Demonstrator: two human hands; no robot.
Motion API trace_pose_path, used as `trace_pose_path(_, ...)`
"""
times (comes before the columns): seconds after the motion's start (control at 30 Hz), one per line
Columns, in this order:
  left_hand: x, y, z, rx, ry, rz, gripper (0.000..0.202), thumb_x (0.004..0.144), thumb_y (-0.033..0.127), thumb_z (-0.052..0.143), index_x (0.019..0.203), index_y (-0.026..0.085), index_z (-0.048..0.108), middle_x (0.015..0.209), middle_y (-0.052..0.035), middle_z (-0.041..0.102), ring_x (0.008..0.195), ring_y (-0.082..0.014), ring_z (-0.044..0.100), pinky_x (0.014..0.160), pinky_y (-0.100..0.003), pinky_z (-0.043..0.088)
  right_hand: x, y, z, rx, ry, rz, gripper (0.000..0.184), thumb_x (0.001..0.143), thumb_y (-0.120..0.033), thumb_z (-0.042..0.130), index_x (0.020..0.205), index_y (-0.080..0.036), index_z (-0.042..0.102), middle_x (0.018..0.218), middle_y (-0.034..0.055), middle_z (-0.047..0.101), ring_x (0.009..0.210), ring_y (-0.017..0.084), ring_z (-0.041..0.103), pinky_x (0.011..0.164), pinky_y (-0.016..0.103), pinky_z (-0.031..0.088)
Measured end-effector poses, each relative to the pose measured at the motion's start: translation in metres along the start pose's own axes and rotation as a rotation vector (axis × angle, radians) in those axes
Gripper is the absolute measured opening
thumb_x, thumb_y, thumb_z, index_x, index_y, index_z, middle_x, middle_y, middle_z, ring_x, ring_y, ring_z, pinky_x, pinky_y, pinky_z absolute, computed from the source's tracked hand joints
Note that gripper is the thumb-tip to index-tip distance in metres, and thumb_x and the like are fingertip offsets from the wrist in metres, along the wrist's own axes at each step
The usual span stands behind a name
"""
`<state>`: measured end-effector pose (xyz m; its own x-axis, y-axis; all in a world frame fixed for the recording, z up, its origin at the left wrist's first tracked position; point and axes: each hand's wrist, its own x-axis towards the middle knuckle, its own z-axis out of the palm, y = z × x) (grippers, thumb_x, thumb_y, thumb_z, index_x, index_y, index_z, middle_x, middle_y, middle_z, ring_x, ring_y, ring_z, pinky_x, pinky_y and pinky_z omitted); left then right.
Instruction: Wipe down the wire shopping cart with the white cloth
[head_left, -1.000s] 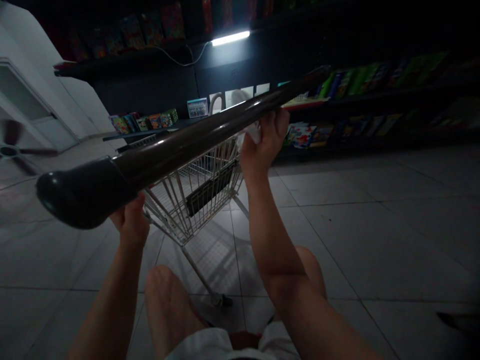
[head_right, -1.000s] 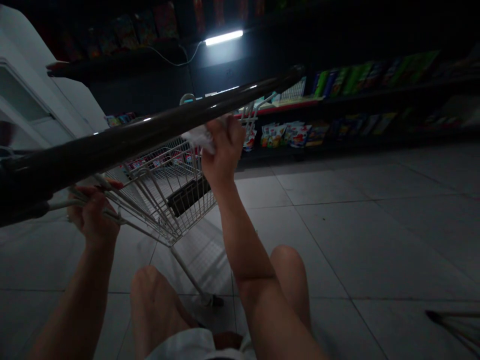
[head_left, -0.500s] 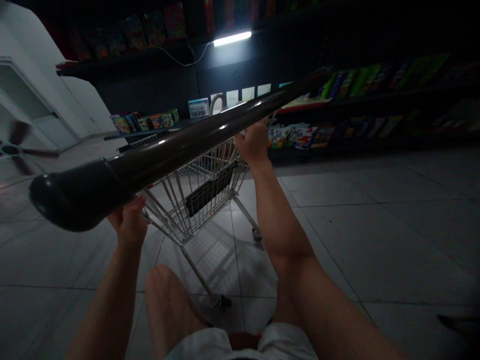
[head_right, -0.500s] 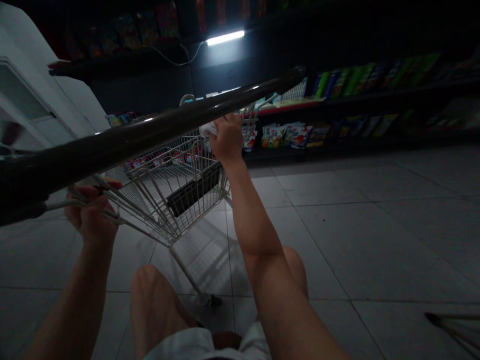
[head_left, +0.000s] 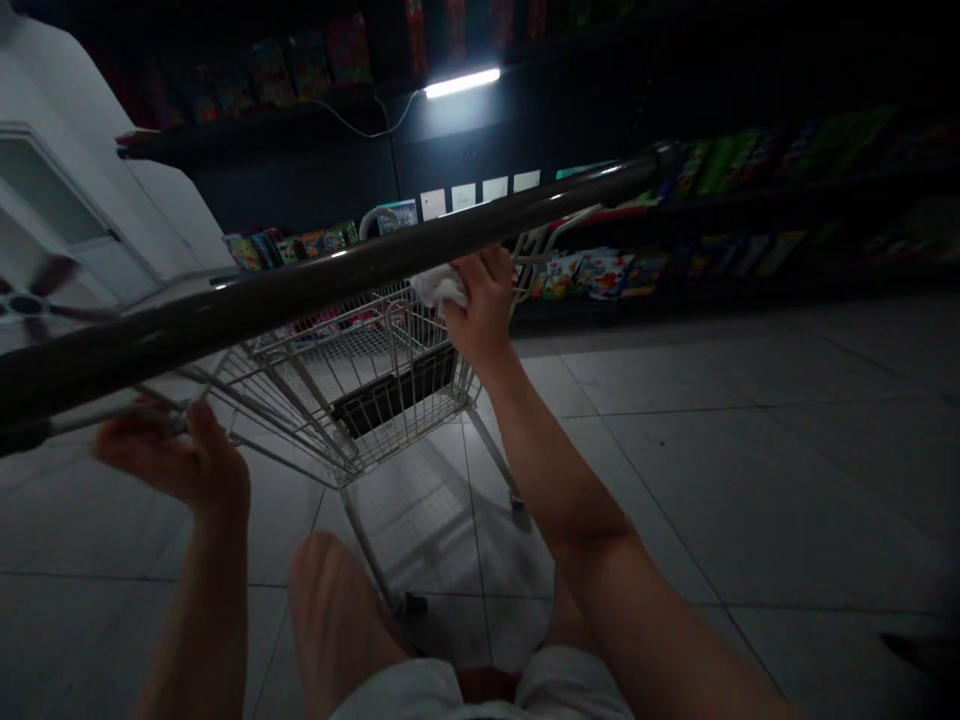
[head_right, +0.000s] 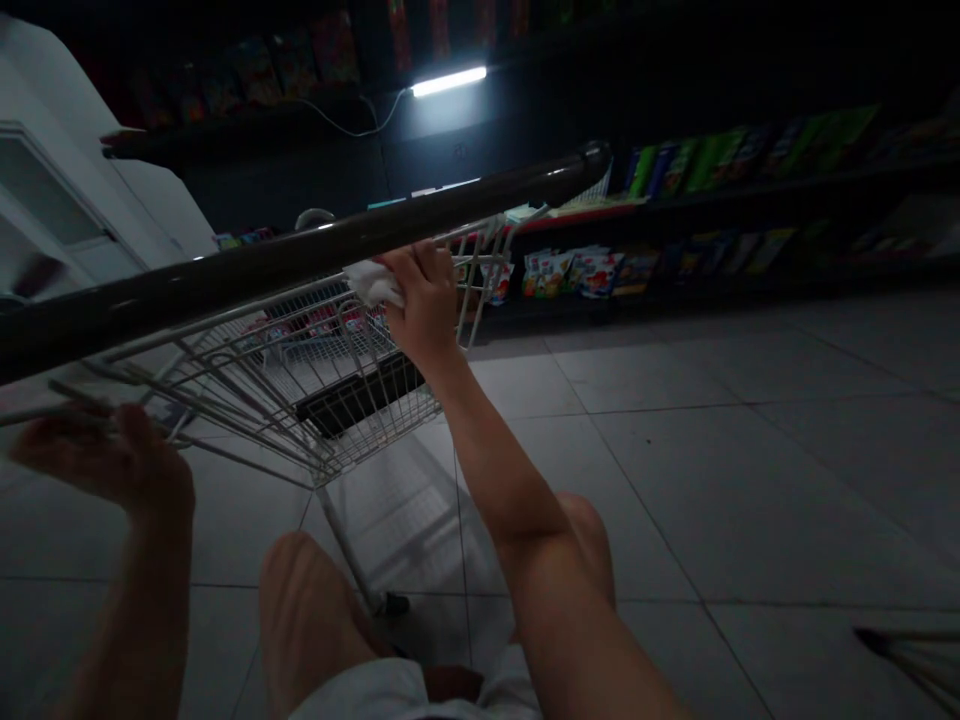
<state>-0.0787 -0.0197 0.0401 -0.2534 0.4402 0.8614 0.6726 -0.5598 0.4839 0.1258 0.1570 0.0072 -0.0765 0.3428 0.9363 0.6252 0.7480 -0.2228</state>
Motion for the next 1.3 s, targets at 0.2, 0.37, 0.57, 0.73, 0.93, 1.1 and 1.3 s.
trace_pose_path(0.2, -0.017, 0.007, 0.012, 0.171, -0.082, 0.138, 0.023, 0.068, 0.038, 0.075, 0.076, 0.025, 0.058, 0.086, -0.0054, 0.06, 0.099, -0.0291, 0.058, 0.094, -0.049, 0.042, -0.026, -0.031, 0.012, 0.033, -0.069, -0.105, 0.037, 0.091, -0.026, 0.05, 0.127, -0.034, 0.058, 0.128, 0.0034, 0.047, 0.121, 0.026, 0.044, 0.105, 0.049, 0.04)
trace_pose_path(0.37, 0.05, -0.015, 0.01, 0.344, -0.053, 0.187, 0.043, 0.055, 0.037, 0.084, 0.09, 0.02, 0.065, 0.099, -0.0092, 0.064, 0.118, -0.0364, 0.05, 0.113, -0.054, 0.023, -0.059, -0.019, 0.043, 0.005, -0.143, -0.028, 0.045, 0.091, -0.018, 0.05, 0.132, -0.033, 0.057, 0.131, 0.0044, 0.05, 0.122, 0.025, 0.043, 0.107, 0.047, 0.041)
trace_pose_path(0.57, 0.095, -0.042, 0.005, 0.261, -0.253, -0.002, 0.031, 0.057, 0.037, 0.083, 0.07, 0.02, 0.06, 0.075, -0.0031, 0.064, 0.109, -0.0333, 0.058, 0.101, -0.048, 0.039, -0.106, -0.022, 0.052, 0.062, -0.336, -0.108, 0.037, 0.09, -0.016, 0.053, 0.12, -0.029, 0.068, 0.121, 0.0063, 0.06, 0.109, 0.023, 0.049, 0.101, 0.043, 0.047)
trace_pose_path(0.73, 0.09, -0.043, -0.006, 0.284, -0.251, 0.034, 0.034, 0.056, 0.041, 0.084, 0.067, 0.023, 0.058, 0.076, -0.0007, 0.066, 0.106, -0.0288, 0.061, 0.094, -0.04, 0.046, -0.061, -0.043, 0.051, 0.044, -0.133, -0.072, 0.043, 0.093, -0.019, 0.049, 0.129, -0.039, 0.061, 0.125, 0.0027, 0.057, 0.12, 0.024, 0.046, 0.109, 0.048, 0.041)
trace_pose_path(0.93, 0.088, -0.046, -0.008, 0.301, -0.224, 0.031, 0.038, 0.052, 0.047, 0.086, 0.07, 0.023, 0.062, 0.071, -0.0006, 0.063, 0.103, -0.0296, 0.061, 0.097, -0.042, 0.043, -0.13, -0.018, 0.087, 0.079, -0.314, -0.08, 0.033, 0.093, -0.021, 0.053, 0.119, -0.032, 0.069, 0.115, 0.0077, 0.063, 0.109, 0.022, 0.052, 0.101, 0.042, 0.047)
trace_pose_path(1.1, 0.083, -0.049, -0.007, 0.425, -0.267, 0.172, 0.04, 0.053, 0.055, 0.084, 0.065, 0.024, 0.062, 0.071, -0.0047, 0.064, 0.099, -0.034, 0.062, 0.097, -0.048, 0.042, -0.167, -0.013, 0.086, 0.079, -0.414, -0.168, 0.035, 0.092, -0.016, 0.053, 0.118, -0.031, 0.07, 0.114, 0.0084, 0.064, 0.105, 0.02, 0.053, 0.098, 0.038, 0.048)
trace_pose_path(1.3, 0.083, -0.045, -0.006, 0.475, -0.266, 0.206, 0.039, 0.055, 0.058, 0.082, 0.071, 0.026, 0.066, 0.074, -0.0059, 0.064, 0.098, -0.0355, 0.063, 0.094, -0.049, 0.044, -0.17, -0.012, 0.107, 0.097, -0.485, -0.094, 0.028, 0.09, -0.021, 0.058, 0.112, -0.031, 0.072, 0.116, 0.008, 0.063, 0.111, 0.022, 0.05, 0.102, 0.042, 0.042)
